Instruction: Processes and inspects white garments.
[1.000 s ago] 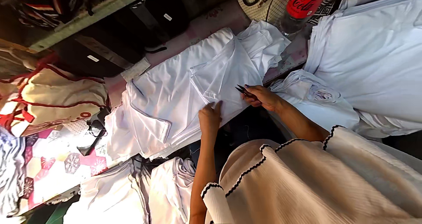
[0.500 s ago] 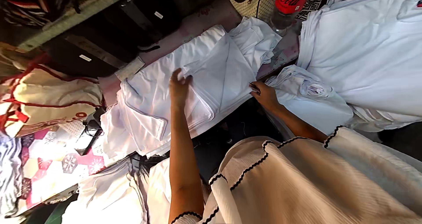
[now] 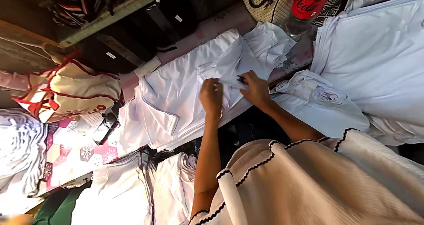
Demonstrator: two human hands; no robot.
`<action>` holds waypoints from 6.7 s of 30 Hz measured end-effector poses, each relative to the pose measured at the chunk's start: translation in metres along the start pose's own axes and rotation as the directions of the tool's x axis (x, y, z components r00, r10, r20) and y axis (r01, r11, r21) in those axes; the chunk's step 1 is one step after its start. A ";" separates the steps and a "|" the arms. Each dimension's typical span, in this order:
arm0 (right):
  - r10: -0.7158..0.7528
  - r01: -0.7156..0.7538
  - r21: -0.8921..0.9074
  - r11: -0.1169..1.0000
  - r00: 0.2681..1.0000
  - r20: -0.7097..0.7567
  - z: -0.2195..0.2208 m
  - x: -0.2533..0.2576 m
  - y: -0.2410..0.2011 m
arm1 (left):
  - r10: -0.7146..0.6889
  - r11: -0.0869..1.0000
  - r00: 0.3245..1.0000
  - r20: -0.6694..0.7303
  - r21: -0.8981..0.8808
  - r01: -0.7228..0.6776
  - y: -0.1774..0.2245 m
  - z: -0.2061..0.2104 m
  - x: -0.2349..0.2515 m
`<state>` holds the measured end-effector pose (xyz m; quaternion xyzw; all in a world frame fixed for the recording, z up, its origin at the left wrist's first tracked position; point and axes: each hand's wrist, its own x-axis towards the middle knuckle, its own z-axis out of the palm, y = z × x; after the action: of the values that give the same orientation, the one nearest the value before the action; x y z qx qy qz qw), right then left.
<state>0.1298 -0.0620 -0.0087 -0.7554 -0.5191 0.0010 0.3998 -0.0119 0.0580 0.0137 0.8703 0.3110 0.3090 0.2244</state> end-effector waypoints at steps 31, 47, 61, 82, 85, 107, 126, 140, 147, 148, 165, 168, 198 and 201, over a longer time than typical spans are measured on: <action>0.295 -0.299 0.029 0.954 0.950 0.102 -0.026 -0.074 0.084 | -0.234 0.969 0.965 0.122 0.109 0.222 -0.029 0.011 0.014; 0.366 -0.432 0.373 0.821 0.900 0.238 -0.048 -0.029 0.073 | -0.047 0.998 0.996 -0.078 -0.053 0.043 -0.024 -0.010 0.027; 0.167 -0.180 0.045 0.983 0.962 0.215 -0.032 -0.019 0.015 | 0.441 0.897 0.864 -0.245 0.165 -0.411 0.012 0.043 -0.011; 0.302 -0.436 0.399 0.807 0.885 0.355 -0.007 -0.036 0.001 | -0.043 0.989 0.997 -0.062 -0.141 0.034 0.023 0.002 -0.053; 0.352 -0.525 0.414 0.743 0.834 0.425 -0.004 -0.033 0.006 | -0.011 0.996 0.988 0.157 0.092 -0.004 0.006 0.027 -0.037; 0.069 -0.890 0.440 0.118 0.449 0.891 0.033 -0.008 0.000 | -0.222 0.942 0.971 0.086 -0.239 0.236 -0.029 0.014 -0.057; 0.304 -0.665 0.666 0.338 0.747 0.591 -0.040 -0.064 0.066 | -0.044 0.969 0.924 0.380 0.241 -0.053 0.003 0.067 0.000; 0.189 -0.189 -0.009 0.982 0.982 0.005 0.028 -0.088 0.116 | -0.586 0.795 0.755 0.296 0.393 0.462 0.024 0.006 -0.020; 0.166 -0.190 0.062 0.980 0.946 0.280 -0.023 -0.066 0.115 | -0.303 0.953 0.947 -0.104 -0.025 0.302 -0.010 -0.020 0.026; 0.165 -0.203 0.098 0.974 0.939 0.303 -0.031 -0.060 0.111 | -0.306 0.952 0.930 -0.206 -0.085 0.294 -0.014 -0.033 0.035; -0.004 -0.009 0.030 1.000 0.913 0.409 -0.090 0.028 0.019 | 0.246 0.953 0.890 0.383 -0.265 -0.149 0.054 0.023 -0.008; 0.000 0.047 -0.175 0.983 0.965 0.262 -0.067 0.017 -0.001 | 0.169 0.956 0.943 0.286 -0.282 -0.085 0.050 0.004 -0.005; 0.137 -0.823 0.515 0.238 0.554 0.822 0.007 -0.009 -0.003 | -0.171 0.982 0.985 0.002 -0.081 0.171 -0.040 0.015 -0.044; 0.108 -0.886 0.450 0.107 0.461 0.881 0.015 -0.006 -0.006 | -0.236 0.955 0.972 0.004 -0.185 0.233 -0.041 0.010 -0.049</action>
<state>0.1161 -0.0565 -0.0174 -0.4714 -0.1934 0.7054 0.4928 -0.0516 0.0519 -0.0363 0.7999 0.3842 0.3155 0.3362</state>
